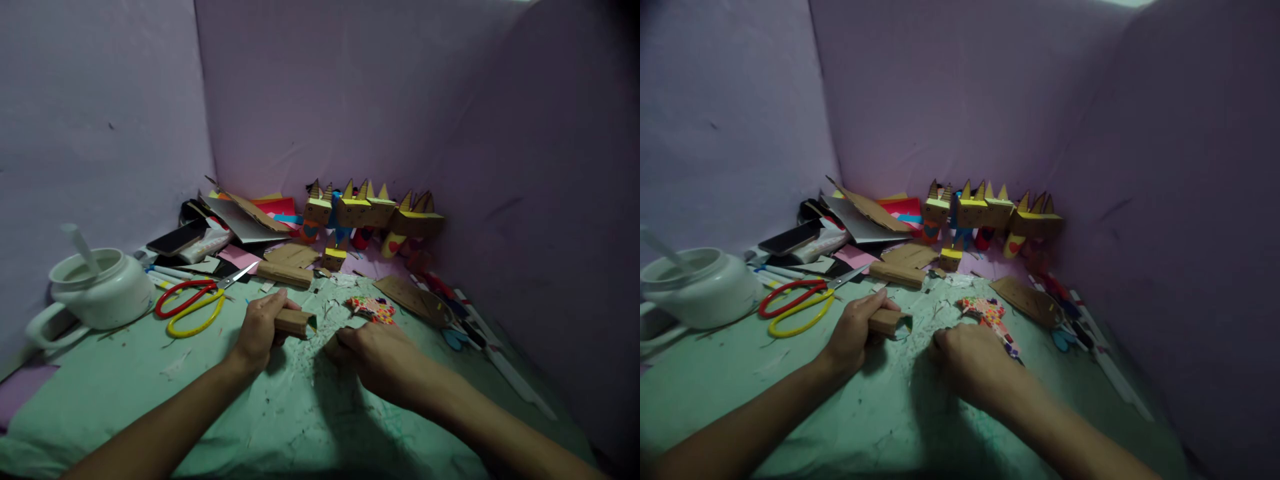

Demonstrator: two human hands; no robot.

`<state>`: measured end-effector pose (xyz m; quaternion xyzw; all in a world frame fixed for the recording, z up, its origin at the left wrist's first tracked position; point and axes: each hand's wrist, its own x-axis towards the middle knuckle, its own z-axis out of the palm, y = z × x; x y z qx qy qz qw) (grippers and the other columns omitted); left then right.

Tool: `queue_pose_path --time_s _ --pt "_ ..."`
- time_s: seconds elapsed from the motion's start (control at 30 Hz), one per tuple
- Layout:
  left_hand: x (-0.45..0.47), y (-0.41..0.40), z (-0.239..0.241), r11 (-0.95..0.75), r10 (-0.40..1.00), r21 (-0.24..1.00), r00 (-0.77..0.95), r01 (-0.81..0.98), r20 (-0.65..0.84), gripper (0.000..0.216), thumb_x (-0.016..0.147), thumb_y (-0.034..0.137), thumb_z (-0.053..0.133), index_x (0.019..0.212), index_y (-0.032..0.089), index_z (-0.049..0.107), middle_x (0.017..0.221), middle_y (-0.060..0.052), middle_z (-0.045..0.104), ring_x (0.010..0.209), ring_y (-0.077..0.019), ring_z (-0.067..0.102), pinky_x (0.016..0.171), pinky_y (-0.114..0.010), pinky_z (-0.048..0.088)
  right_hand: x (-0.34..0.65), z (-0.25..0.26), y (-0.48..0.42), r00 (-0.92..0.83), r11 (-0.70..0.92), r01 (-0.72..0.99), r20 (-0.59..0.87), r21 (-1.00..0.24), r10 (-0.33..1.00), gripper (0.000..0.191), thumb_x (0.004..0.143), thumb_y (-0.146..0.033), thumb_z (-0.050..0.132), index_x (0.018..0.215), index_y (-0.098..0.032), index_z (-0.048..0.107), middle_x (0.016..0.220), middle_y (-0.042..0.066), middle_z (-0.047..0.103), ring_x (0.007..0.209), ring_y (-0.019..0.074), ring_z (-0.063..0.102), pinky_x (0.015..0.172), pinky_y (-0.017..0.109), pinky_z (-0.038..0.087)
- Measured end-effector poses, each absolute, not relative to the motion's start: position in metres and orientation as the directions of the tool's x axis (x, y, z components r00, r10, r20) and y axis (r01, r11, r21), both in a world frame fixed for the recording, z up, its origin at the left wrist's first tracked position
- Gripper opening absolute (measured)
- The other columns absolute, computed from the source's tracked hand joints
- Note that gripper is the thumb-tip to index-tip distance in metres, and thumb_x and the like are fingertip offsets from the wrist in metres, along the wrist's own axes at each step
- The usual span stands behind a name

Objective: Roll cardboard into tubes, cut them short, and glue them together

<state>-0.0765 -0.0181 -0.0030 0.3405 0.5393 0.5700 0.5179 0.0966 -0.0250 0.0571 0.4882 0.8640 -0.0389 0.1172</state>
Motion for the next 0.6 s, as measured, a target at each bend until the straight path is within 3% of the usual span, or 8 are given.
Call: queue_pose_path --time_s 0.13,0.27,0.43,0.5,0.57,0.6 --pt "-0.075 -0.018 -0.004 0.126 0.963 0.972 -0.211 -0.2 -0.168 0.041 0.068 0.054 0.058 0.057 0.015 0.06 0.044 0.002 0.048 0.035 -0.0079 0.039 0.03 -0.016 0.022 0.097 0.048 -0.025 -0.493 0.518 0.852 -0.222 0.071 0.841 0.02 0.082 -0.019 0.048 0.075 -0.02 0.067 0.065 0.006 0.07 0.058 0.016 0.063 0.045 0.028 0.013" --pt "-0.075 -0.017 -0.007 0.142 0.967 0.974 -0.188 -0.174 -0.175 0.04 0.071 0.053 0.056 0.058 0.015 0.059 0.044 0.003 0.048 0.036 -0.0088 0.04 0.031 -0.017 0.022 0.098 0.034 -0.025 -0.496 0.503 0.861 -0.094 0.075 0.863 0.018 0.08 -0.022 0.05 0.072 -0.021 0.066 0.061 0.006 0.069 0.052 0.0164 0.061 0.045 0.029 0.011" --pt "-0.077 -0.02 -0.007 0.108 0.988 0.985 -0.092 -0.132 -0.121 0.038 0.071 0.046 0.058 0.051 0.014 0.06 0.046 0.001 0.049 0.043 -0.0097 0.043 0.038 -0.02 0.03 0.118 0.026 -0.028 -0.589 0.585 0.789 0.04 -0.187 0.807 0.019 0.082 -0.022 0.051 0.065 -0.02 0.058 0.059 0.002 0.065 0.05 0.0129 0.055 0.048 0.026 0.021" --pt "-0.078 -0.022 -0.004 0.083 0.996 0.989 -0.001 -0.119 -0.084 0.031 0.065 0.038 0.065 0.048 0.013 0.061 0.053 -0.003 0.058 0.052 -0.0113 0.05 0.046 -0.021 0.037 0.126 0.029 -0.03 -0.621 0.616 0.725 0.094 -0.307 0.778 0.021 0.085 -0.025 0.048 0.066 -0.02 0.055 0.058 0.0 0.061 0.049 0.0116 0.051 0.048 0.024 0.025" --pt "-0.079 -0.024 -0.003 0.074 0.994 0.989 0.091 -0.126 -0.062 0.021 0.056 0.03 0.073 0.067 0.012 0.07 0.077 -0.007 0.068 0.065 -0.0148 0.056 0.054 -0.022 0.042 0.131 0.033 -0.032 -0.647 0.648 0.654 0.155 -0.389 0.746 0.024 0.09 -0.026 0.041 0.07 -0.02 0.053 0.057 -0.001 0.056 0.048 0.0111 0.047 0.048 0.024 0.028" --pt "-0.08 -0.025 -0.003 0.083 0.986 0.985 0.155 -0.151 -0.06 0.035 0.053 0.027 0.075 0.085 0.014 0.071 0.093 -0.008 0.068 0.07 -0.0163 0.058 0.055 -0.023 0.043 0.131 0.034 -0.033 -0.66 0.667 0.616 0.188 -0.418 0.727 0.024 0.091 -0.025 0.038 0.071 -0.021 0.051 0.058 -0.001 0.054 0.049 0.0111 0.046 0.049 0.024 0.029"
